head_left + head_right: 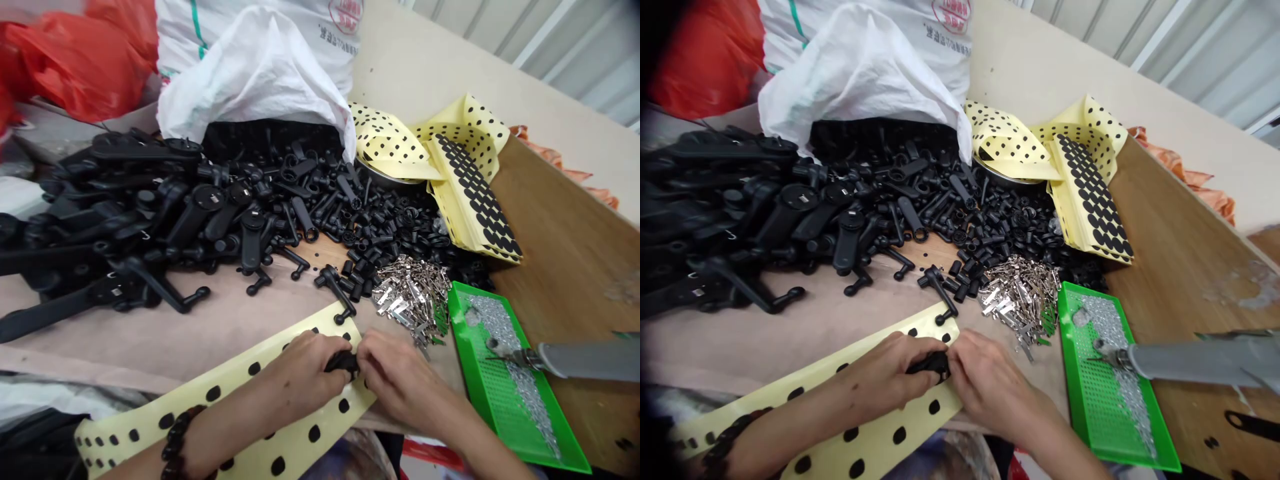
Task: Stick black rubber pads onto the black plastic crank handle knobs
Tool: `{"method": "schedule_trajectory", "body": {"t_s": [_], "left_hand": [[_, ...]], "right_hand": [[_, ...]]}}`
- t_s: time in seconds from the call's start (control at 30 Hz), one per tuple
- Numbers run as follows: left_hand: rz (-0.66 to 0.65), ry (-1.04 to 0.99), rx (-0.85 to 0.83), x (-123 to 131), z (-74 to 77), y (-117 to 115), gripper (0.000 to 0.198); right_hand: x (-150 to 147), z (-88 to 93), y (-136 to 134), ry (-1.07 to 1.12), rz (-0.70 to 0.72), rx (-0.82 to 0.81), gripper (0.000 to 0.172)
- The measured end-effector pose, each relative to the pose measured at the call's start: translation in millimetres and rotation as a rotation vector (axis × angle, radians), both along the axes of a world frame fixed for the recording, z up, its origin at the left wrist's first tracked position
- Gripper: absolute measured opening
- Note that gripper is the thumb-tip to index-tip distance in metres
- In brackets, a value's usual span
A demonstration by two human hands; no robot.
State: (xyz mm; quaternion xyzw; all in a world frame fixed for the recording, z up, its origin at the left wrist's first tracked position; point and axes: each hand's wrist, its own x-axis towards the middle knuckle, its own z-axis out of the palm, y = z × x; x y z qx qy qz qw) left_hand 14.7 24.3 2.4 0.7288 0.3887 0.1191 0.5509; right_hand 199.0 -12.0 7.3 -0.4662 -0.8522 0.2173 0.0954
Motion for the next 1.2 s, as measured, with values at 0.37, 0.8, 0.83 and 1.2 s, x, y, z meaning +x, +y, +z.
{"method": "schedule_trajectory", "body": {"t_s": [0.37, 0.8, 0.83, 1.2], "left_hand": [[0.008, 0.036, -0.008, 0.7, -4.8, -1.9, 0.019], [0.009, -0.007, 0.109, 2.6, -17.0, -6.5, 0.013], [0.013, -0.007, 0.115, 2.6, -17.4, -6.7, 0.013], [-0.029, -0.052, 0.01, -3.1, 7.0, 1.2, 0.014]], "right_hand": [[10.5, 2.0, 13.5, 0.117, -0.063, -0.257, 0.012], [8.0, -6.8, 13.7, 0.289, -0.095, -0.314, 0.014], [8.3, -8.6, 14.4, 0.307, -0.109, -0.329, 0.014], [5.6, -5.2, 14.7, 0.284, -0.099, -0.29, 0.015]]}}
